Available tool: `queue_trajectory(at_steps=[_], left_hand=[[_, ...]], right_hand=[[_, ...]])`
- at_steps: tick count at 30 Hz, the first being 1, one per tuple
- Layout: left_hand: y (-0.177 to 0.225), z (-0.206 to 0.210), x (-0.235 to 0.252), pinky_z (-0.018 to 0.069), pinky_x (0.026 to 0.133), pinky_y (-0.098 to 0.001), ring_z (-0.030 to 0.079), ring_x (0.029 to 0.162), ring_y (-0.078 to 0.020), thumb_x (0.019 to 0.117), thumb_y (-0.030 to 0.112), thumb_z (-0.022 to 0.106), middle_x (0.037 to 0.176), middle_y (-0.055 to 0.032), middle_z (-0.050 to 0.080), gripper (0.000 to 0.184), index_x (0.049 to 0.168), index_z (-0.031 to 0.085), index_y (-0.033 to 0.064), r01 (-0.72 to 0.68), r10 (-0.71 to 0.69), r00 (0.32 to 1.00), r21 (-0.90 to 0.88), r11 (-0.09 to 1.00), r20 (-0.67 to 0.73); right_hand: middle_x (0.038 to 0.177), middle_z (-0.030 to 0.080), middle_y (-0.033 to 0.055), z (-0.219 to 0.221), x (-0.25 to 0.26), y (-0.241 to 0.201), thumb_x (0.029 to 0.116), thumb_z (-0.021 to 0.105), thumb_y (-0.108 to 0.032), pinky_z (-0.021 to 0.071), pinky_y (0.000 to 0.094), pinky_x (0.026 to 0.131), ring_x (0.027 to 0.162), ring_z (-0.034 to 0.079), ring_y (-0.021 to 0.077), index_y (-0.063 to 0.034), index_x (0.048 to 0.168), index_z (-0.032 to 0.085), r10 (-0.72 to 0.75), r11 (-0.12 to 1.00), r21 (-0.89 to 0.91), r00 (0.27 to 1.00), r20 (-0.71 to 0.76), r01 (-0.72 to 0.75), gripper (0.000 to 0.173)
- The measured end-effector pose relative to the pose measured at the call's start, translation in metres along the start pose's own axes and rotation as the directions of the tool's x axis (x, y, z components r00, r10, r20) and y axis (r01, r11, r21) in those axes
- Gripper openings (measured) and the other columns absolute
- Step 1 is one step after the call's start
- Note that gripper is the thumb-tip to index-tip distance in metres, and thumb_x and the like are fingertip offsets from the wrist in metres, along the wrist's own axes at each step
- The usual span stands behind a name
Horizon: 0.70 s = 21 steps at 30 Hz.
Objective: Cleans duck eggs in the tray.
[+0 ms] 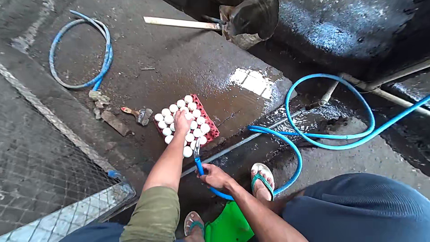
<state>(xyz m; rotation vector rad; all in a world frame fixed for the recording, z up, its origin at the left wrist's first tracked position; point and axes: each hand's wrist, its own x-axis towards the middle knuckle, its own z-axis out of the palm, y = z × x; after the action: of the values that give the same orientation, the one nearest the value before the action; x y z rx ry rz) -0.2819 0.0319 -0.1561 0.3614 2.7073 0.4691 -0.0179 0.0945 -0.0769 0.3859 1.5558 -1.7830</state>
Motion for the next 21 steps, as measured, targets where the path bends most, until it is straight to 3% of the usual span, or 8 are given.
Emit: queue_trajectory(at_steps=[3, 6, 8, 11, 15, 21], left_hand=[[0.003, -0.006, -0.015, 0.0417, 0.110, -0.0587, 0.049, 0.134, -0.0438, 0.0957, 0.029, 0.070, 0.141, -0.0260, 0.053, 0.048, 0.134, 0.062, 0.0011, -0.085, 0.090, 0.994, 0.087, 0.993, -0.062], [0.014, 0.000, -0.031, 0.0432, 0.103, -0.0610, 0.057, 0.121, -0.0432, 0.0990, 0.038, 0.064, 0.125, -0.0238, 0.063, 0.041, 0.116, 0.071, 0.0005, -0.206, 0.219, 0.975, 0.255, 0.945, -0.024], [0.027, 0.006, -0.037, 0.0441, 0.102, -0.0599, 0.059, 0.122, -0.0403, 0.1001, 0.050, 0.057, 0.123, -0.0216, 0.066, 0.053, 0.116, 0.071, 0.0012, -0.159, 0.132, 0.986, 0.326, 0.932, 0.103], [0.048, 0.011, -0.033, 0.0438, 0.103, -0.0611, 0.055, 0.128, -0.0402, 0.0964, 0.059, 0.058, 0.133, -0.0229, 0.061, 0.064, 0.123, 0.068, 0.0017, -0.008, -0.067, 0.978, 0.358, 0.934, 0.197], [0.070, 0.016, -0.025, 0.0454, 0.099, -0.0634, 0.058, 0.123, -0.0430, 0.0929, 0.055, 0.066, 0.127, -0.0269, 0.063, 0.060, 0.111, 0.070, -0.0024, 0.082, -0.167, 0.965, 0.375, 0.924, 0.202], [0.083, 0.014, -0.014, 0.0454, 0.098, -0.0634, 0.060, 0.122, -0.0406, 0.0901, 0.047, 0.072, 0.123, -0.0239, 0.066, 0.053, 0.114, 0.069, -0.0002, 0.174, -0.259, 0.941, 0.346, 0.922, 0.218]], right_hand=[[0.116, 0.065, 0.0106, 0.000, 0.001, -0.001, 0.1028, 0.054, -0.011, 0.0531, 0.0342, 0.066, 0.075, 0.062, 0.0155, -0.0086, 0.135, 0.058, 0.011, 1.000, 0.013, 1.000, -0.007, -0.011, 0.032], [0.116, 0.065, 0.0105, 0.000, 0.001, -0.001, 0.1032, 0.054, -0.011, 0.0532, 0.0338, 0.066, 0.076, 0.062, 0.0151, -0.0094, 0.135, 0.057, 0.015, 1.000, 0.023, 1.000, -0.013, -0.015, 0.032], [0.115, 0.065, 0.0105, 0.000, 0.002, 0.000, 0.1029, 0.054, -0.011, 0.0534, 0.0340, 0.066, 0.075, 0.062, 0.0154, -0.0096, 0.135, 0.058, 0.012, 1.000, 0.026, 1.000, -0.014, -0.012, 0.033], [0.115, 0.065, 0.0107, 0.000, 0.002, -0.001, 0.1032, 0.054, -0.011, 0.0534, 0.0347, 0.067, 0.075, 0.062, 0.0160, -0.0101, 0.137, 0.056, 0.019, 0.999, 0.031, 1.000, -0.007, -0.018, 0.034], [0.115, 0.065, 0.0108, -0.001, 0.002, 0.000, 0.1034, 0.054, -0.012, 0.0536, 0.0348, 0.067, 0.075, 0.062, 0.0160, -0.0095, 0.136, 0.056, 0.021, 0.999, 0.034, 1.000, -0.013, -0.021, 0.033], [0.116, 0.065, 0.0101, -0.005, 0.003, 0.001, 0.1034, 0.053, -0.011, 0.0541, 0.0335, 0.067, 0.076, 0.063, 0.0151, -0.0088, 0.135, 0.057, 0.018, 0.999, 0.033, 0.999, -0.029, -0.017, 0.032]])
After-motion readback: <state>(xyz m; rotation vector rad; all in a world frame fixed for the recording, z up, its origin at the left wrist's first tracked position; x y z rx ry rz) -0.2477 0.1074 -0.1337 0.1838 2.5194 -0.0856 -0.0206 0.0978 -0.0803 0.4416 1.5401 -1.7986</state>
